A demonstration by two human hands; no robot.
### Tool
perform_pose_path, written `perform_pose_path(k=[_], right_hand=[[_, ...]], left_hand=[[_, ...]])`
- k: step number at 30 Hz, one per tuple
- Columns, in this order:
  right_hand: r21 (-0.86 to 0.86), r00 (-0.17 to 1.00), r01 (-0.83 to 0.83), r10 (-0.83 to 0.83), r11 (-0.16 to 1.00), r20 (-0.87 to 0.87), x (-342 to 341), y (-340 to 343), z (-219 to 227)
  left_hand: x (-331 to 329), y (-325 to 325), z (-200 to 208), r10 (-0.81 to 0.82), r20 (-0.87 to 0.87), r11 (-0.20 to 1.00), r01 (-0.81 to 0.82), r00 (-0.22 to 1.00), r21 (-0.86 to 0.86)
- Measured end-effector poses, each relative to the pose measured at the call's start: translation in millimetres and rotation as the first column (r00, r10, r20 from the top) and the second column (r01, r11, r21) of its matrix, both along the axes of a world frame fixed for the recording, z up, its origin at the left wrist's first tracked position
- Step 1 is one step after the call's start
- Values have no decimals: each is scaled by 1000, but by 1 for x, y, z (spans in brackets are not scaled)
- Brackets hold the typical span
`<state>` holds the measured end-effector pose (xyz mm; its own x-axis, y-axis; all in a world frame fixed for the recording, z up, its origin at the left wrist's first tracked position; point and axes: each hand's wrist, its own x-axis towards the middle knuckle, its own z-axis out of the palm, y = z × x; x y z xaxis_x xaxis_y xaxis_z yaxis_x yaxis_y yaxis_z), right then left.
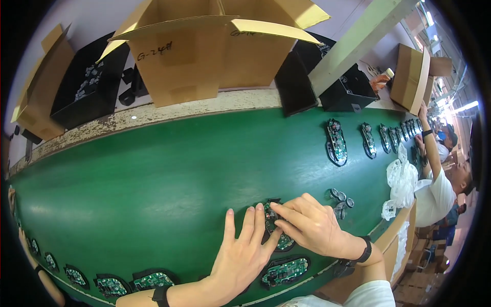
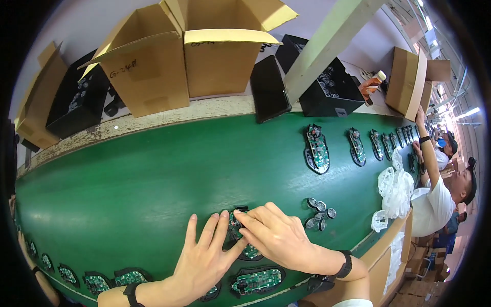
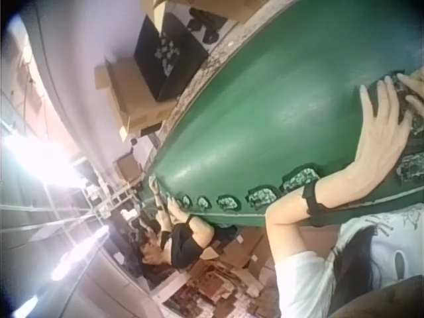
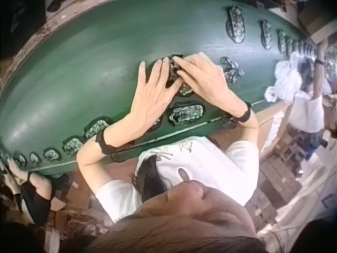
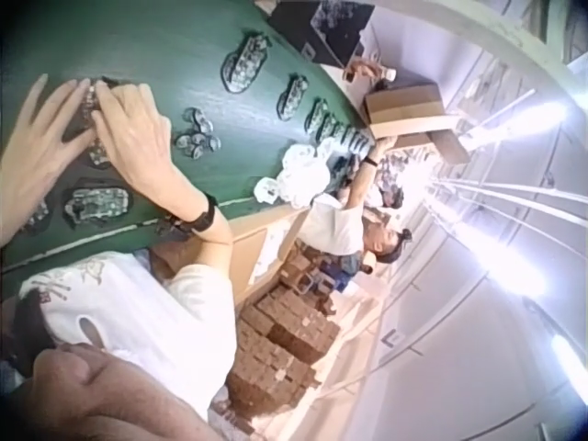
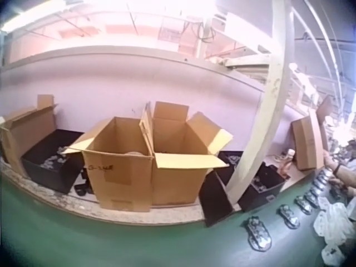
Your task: Manually assemble computer mouse components on a production line, specifically installing the scroll wheel and outer shell pieces.
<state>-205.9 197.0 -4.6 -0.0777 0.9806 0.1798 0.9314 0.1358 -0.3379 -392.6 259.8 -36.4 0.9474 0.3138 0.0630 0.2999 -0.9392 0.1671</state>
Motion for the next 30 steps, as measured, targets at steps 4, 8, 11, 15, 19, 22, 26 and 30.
perform_pose_path(k=[4, 8, 11, 15, 19, 22, 26, 30], right_hand=[[-26, 998, -66, 66, 998, 6, 7, 1, -1], [-45, 996, -90, 89, 995, -23, 13, 3, -2], [-49, 996, -90, 92, 995, 23, 11, 2, -3], [127, 972, -111, 80, 986, 222, 3, -7, -22], [271, 969, -113, 45, 956, 243, 6, -24, -35], [286, 960, -84, 1, 955, 279, 5, -27, -33], [244, 959, -76, 4, 967, 285, 6, -11, -31], [217, 970, -76, 21, 973, 244, 8, -18, -28]], left_hand=[[2, 5, 1, -36, -10, 999, 36, 999, -4], [4, 5, -1, -50, -13, 999, 50, 999, -11], [6, 4, -2, -65, -19, 998, 65, 998, -5], [8, 6, -9, -34, 110, 998, 39, 993, -46], [9, 5, -12, -25, 132, 999, 28, 991, -19], [9, 10, -12, -49, 119, 998, 54, 992, -41], [10, 19, -14, -104, 144, 993, 111, 984, -43], [6, 22, -17, -130, 125, 988, 139, 984, -68]])
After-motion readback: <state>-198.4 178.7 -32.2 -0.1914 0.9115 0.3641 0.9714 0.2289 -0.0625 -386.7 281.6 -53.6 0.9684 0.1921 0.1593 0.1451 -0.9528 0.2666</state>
